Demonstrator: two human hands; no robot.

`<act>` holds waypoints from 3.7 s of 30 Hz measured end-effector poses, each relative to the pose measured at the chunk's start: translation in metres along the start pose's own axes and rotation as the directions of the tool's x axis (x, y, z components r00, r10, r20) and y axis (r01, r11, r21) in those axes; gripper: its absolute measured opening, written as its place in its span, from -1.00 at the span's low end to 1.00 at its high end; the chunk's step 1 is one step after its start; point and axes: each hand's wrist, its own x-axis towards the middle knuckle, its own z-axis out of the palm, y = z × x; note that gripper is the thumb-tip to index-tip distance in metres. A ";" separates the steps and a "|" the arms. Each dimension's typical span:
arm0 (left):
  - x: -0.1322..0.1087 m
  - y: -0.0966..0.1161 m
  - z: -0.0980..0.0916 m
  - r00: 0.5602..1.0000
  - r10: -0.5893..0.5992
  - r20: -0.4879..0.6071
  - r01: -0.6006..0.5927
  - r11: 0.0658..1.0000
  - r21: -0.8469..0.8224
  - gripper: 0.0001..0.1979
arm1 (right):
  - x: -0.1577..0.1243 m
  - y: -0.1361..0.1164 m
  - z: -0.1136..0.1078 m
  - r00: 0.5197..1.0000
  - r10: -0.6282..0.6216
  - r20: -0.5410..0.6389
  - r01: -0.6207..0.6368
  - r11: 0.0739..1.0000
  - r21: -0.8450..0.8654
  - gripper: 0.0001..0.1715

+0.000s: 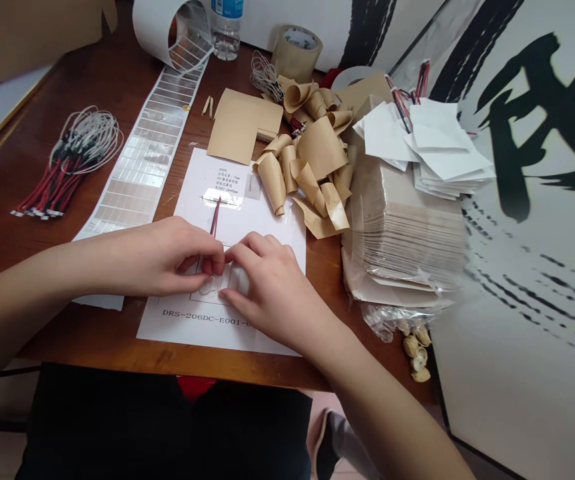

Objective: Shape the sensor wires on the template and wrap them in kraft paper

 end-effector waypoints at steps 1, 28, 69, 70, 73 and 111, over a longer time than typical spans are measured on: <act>0.000 0.000 0.000 1.000 0.002 -0.004 -0.002 1.000 0.001 -0.89 | 0.000 0.000 0.001 1.000 0.004 -0.004 -0.004 1.000 -0.005 -0.79; 0.001 0.003 -0.003 0.998 0.048 0.033 -0.045 0.995 -0.088 -0.85 | 0.003 0.000 0.001 0.997 0.074 -0.030 -0.073 0.996 0.051 -0.86; 0.007 -0.001 0.003 0.996 -0.010 -0.085 0.010 1.000 -0.006 -0.95 | 0.002 0.001 0.001 0.997 0.074 -0.038 -0.072 0.997 0.038 -0.80; 0.006 -0.002 0.003 0.996 -0.009 -0.084 0.008 1.000 -0.007 -0.95 | 0.002 0.001 0.001 0.997 0.072 -0.038 -0.070 0.997 0.039 -0.80; 0.006 -0.003 0.003 0.996 0.000 -0.084 -0.001 1.000 -0.009 -0.95 | 0.001 0.002 0.000 0.998 0.059 -0.030 -0.057 0.997 0.057 -0.85; 0.011 -0.007 0.008 0.990 -0.010 -0.138 0.021 0.997 0.077 -0.87 | 0.003 0.000 0.011 0.959 0.057 -0.277 -0.024 0.993 0.119 -0.86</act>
